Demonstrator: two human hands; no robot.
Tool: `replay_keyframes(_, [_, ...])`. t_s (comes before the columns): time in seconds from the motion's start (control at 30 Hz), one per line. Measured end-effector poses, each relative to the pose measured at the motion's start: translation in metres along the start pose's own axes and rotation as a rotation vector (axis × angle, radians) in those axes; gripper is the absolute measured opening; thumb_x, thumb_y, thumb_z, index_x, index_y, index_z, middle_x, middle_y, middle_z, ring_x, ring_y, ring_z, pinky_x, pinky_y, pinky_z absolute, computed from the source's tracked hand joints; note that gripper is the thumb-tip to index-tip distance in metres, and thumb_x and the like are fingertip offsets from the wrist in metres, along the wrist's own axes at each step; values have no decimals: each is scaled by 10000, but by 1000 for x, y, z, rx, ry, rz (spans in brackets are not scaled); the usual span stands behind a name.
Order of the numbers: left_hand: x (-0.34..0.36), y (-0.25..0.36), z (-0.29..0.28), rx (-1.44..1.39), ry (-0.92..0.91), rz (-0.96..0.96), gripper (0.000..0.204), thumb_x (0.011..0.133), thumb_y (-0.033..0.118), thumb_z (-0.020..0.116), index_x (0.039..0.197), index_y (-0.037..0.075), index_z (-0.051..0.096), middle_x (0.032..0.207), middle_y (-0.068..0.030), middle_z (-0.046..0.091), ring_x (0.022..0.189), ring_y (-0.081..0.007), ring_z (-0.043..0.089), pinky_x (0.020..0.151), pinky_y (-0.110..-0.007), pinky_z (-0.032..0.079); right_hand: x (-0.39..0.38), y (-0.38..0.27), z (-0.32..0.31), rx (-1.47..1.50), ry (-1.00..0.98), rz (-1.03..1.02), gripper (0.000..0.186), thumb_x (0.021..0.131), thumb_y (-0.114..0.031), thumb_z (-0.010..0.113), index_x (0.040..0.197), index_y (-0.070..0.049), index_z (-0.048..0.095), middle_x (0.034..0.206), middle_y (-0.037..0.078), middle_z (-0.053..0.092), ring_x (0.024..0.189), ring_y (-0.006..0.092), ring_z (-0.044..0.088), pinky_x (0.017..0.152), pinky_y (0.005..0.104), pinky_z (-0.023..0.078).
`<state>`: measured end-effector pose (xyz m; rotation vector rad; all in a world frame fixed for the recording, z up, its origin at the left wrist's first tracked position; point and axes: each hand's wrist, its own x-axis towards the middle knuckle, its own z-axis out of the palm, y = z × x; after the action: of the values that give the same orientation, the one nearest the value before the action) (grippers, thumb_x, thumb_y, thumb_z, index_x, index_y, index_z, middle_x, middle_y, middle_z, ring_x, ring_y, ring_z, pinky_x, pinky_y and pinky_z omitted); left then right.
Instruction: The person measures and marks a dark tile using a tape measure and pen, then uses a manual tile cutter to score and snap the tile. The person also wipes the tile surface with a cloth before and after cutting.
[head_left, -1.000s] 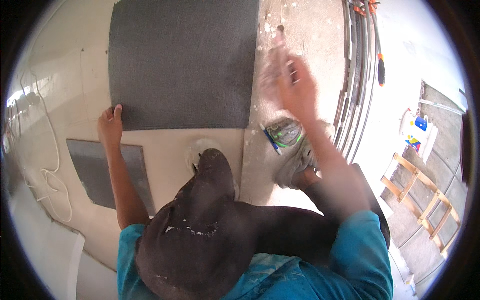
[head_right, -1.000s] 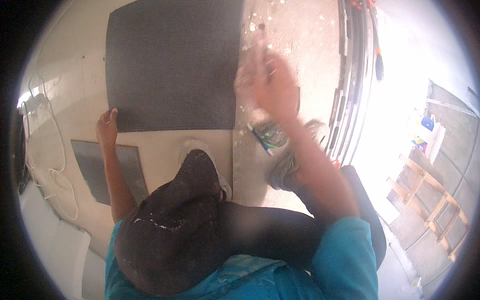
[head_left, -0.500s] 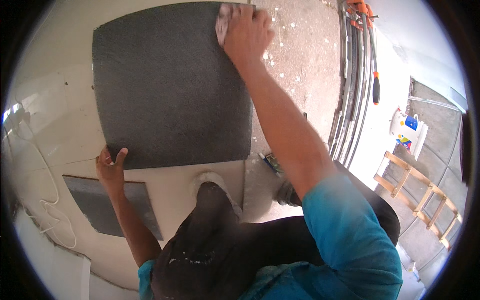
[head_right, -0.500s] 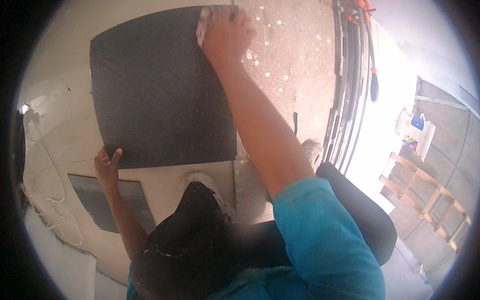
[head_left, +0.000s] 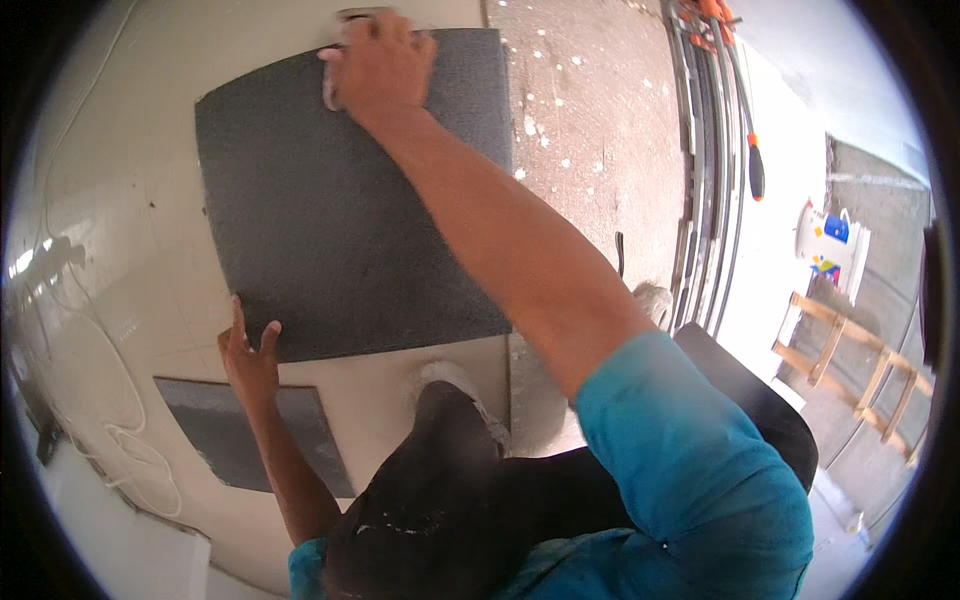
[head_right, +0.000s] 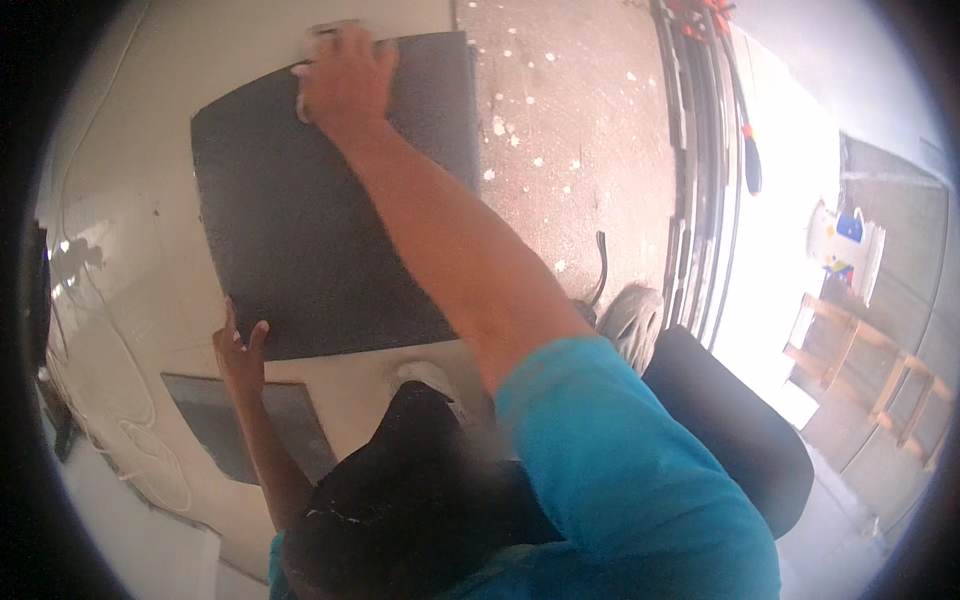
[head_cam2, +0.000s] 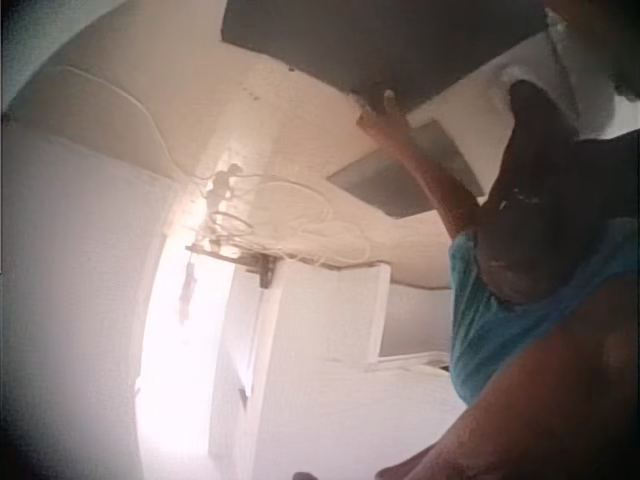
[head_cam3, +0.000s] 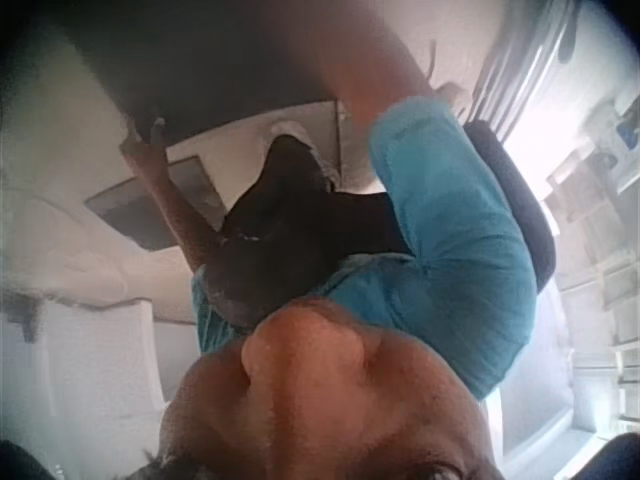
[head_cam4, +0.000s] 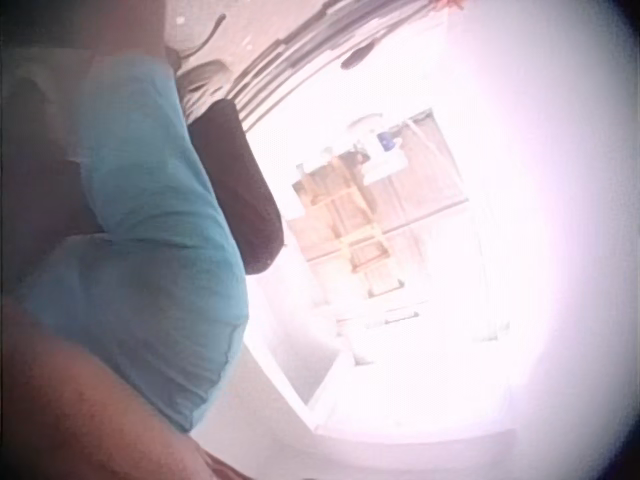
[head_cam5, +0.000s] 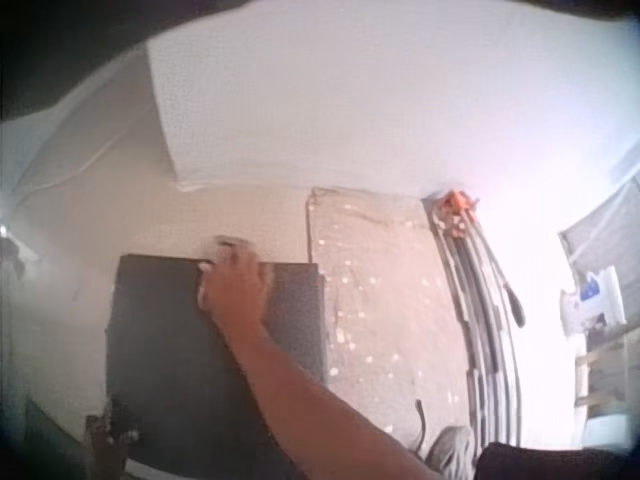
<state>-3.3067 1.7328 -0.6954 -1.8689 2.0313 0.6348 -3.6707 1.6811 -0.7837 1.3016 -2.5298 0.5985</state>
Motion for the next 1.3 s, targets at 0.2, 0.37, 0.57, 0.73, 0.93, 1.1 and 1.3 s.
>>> replay_keyframes(0.2, [-17,-17,-14,15,-33,-46,771,781,516,772,1450,249,497,1062,-105,572,888,-212,554,829,-377,486,25,46,-37,-22,-436,163,320,977,-294,488,1114,-32,610,1122,153,594,1086,346,565,860,492,482])
replay_keyframes(0.37, [-15,-26,-2,-8,12,1,753,780,488,782,1438,240,514,1100,-119,595,914,-216,570,833,-380,494,13,91,-41,-116,-307,382,348,996,-322,467,1123,-20,587,1107,155,600,1069,335,574,853,496,468])
replay_keyframes(0.57, [6,-29,8,-45,78,25,752,775,495,781,1435,255,512,1140,-137,620,991,-230,602,864,-394,513,4,74,-44,46,-100,60,358,1014,-353,440,1044,-35,601,1074,153,634,1059,341,595,872,526,446])
replay_keyframes(0.73, [-11,-29,16,85,51,-1,746,780,495,778,1437,268,508,1163,-131,617,990,-233,603,884,-404,500,-208,65,-130,159,-354,-201,177,877,-308,620,884,-131,634,913,80,627,827,239,598,706,423,375])
replay_keyframes(0.93, [-3,-34,17,-42,62,34,709,801,452,776,1434,273,512,1192,-140,606,1019,-240,596,899,-398,493,-105,74,-66,-16,-149,114,364,944,-390,541,946,-50,670,968,130,670,904,291,624,863,557,416])
replay_keyframes(1.1, [-6,-26,30,-82,18,29,704,791,440,787,1422,270,527,1225,-150,598,1069,-254,595,913,-397,494,8,88,-53,-4,-277,223,307,991,-331,473,1020,-62,618,1052,133,624,1007,308,579,851,499,421])
replay_keyframes(1.3, [-27,-40,13,-50,45,-26,707,784,467,785,1417,281,532,1209,-160,593,1065,-257,602,900,-418,504,-227,61,-151,146,-409,-236,171,918,-273,575,968,-114,612,913,84,596,810,242,538,735,432,347])
